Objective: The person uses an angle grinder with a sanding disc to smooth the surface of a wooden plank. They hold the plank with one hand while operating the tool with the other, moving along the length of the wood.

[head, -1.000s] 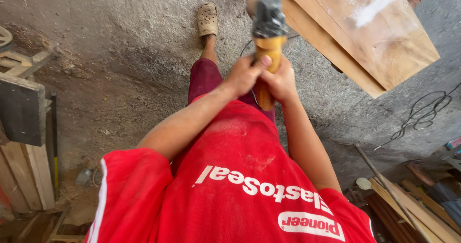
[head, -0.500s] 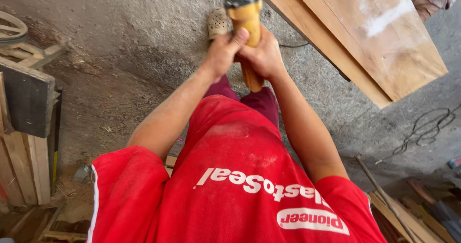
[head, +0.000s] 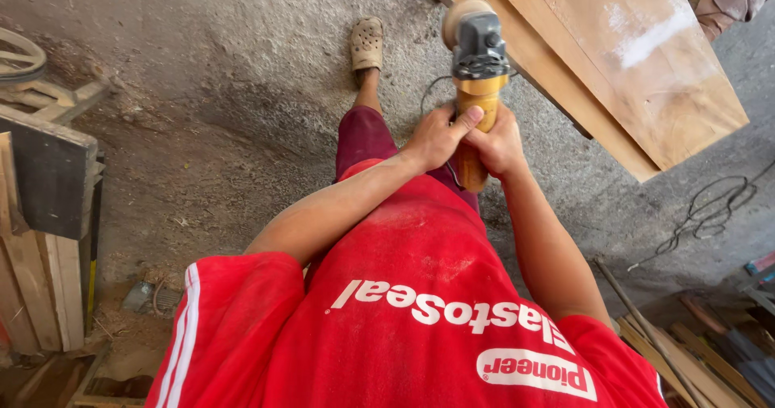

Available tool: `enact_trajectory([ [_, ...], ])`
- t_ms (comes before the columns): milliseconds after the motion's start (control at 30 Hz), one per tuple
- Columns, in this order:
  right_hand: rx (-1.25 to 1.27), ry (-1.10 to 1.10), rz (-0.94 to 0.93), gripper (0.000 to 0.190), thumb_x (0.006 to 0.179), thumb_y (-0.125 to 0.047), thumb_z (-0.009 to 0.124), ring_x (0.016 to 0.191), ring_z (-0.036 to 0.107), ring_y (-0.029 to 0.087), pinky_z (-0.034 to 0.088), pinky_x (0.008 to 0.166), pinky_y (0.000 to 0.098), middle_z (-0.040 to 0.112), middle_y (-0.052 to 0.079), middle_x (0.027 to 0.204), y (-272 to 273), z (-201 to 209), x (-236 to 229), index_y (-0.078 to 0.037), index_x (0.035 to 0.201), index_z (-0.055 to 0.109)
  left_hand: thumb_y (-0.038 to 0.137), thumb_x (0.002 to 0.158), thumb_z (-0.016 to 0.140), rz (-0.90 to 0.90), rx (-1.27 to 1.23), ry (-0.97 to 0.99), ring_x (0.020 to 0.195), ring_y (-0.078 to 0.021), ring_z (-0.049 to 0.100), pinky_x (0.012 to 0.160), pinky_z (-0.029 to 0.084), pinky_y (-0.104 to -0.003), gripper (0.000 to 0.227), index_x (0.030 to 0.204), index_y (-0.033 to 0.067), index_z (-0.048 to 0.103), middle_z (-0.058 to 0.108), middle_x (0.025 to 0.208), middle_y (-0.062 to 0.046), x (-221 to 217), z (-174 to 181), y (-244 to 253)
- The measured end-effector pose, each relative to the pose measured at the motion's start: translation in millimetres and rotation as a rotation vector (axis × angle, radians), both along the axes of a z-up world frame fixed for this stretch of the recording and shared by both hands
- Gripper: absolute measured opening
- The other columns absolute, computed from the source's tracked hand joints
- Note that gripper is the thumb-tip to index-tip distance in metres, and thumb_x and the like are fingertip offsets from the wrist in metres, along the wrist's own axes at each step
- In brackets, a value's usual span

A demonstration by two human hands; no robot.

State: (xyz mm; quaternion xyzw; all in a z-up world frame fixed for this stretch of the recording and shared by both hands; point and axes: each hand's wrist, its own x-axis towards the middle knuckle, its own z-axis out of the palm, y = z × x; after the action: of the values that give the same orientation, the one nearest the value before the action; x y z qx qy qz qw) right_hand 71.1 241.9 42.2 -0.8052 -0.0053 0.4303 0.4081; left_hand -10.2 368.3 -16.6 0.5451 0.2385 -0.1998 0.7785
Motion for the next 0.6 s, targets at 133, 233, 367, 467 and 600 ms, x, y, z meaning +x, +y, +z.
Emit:
enact_trajectory([
  [133, 0.072, 0.000, 0.063, 0.055, 0.082, -0.038, 0.077, 0.090, 0.072, 0.018, 0.060, 0.080, 0.0347, 0.074, 0.009, 0.102, 57.7, -17.3, 9.6, -0.002, 0.121, 0.063, 0.066, 0.096, 0.048, 0.035, 0.019, 0.065, 0.108, -0.0266, 0.075, 0.096, 0.056, -0.035, 0.076, 0.128, 0.0001, 0.069, 0.078, 0.116, -0.019, -1.2, -6.9, 60.3],
  [233, -0.002, 0.039, 0.049, 0.056, 0.080, -0.040, 0.081, 0.086, 0.076, 0.017, 0.064, 0.077, 0.0355, 0.076, 0.010, 0.099, 97.8, -28.3, 17.7, -0.001, 0.116, 0.063, 0.064, 0.099, 0.053, 0.262, -0.229, -0.015, 0.121, -0.0254, 0.068, 0.105, 0.055, -0.036, 0.078, 0.138, -0.0037, 0.058, 0.069, 0.129, -0.018, 2.8, -13.3, 96.0],
  [367, -0.050, -0.020, 0.099, 0.056, 0.080, -0.037, 0.081, 0.087, 0.076, 0.017, 0.062, 0.078, 0.0360, 0.077, 0.011, 0.100, 97.0, -19.1, 25.3, -0.001, 0.120, 0.064, 0.067, 0.099, 0.047, 0.163, -0.056, 0.000, 0.118, -0.0265, 0.071, 0.104, 0.056, -0.036, 0.080, 0.133, -0.0026, 0.065, 0.073, 0.126, -0.020, 7.1, -11.0, 91.5],
  [467, -0.033, 0.027, 0.041, 0.057, 0.078, -0.034, 0.081, 0.086, 0.073, 0.018, 0.061, 0.076, 0.0362, 0.075, 0.011, 0.100, 55.8, -6.0, 25.0, -0.002, 0.121, 0.063, 0.065, 0.102, 0.045, 0.087, 0.005, -0.024, 0.118, -0.0261, 0.070, 0.106, 0.053, -0.036, 0.076, 0.133, -0.0021, 0.064, 0.073, 0.125, -0.020, 6.2, -6.5, 45.8],
  [600, -0.045, 0.013, -0.035, 0.051, 0.081, -0.031, 0.078, 0.090, 0.072, 0.017, 0.059, 0.080, 0.0337, 0.074, 0.009, 0.103, -18.5, 5.2, 4.6, -0.002, 0.120, 0.065, 0.061, 0.101, 0.048, 0.020, -0.025, -0.039, 0.107, -0.0322, 0.074, 0.096, 0.056, -0.040, 0.070, 0.128, -0.0003, 0.067, 0.076, 0.112, -0.021, 0.8, -8.1, -25.1],
])
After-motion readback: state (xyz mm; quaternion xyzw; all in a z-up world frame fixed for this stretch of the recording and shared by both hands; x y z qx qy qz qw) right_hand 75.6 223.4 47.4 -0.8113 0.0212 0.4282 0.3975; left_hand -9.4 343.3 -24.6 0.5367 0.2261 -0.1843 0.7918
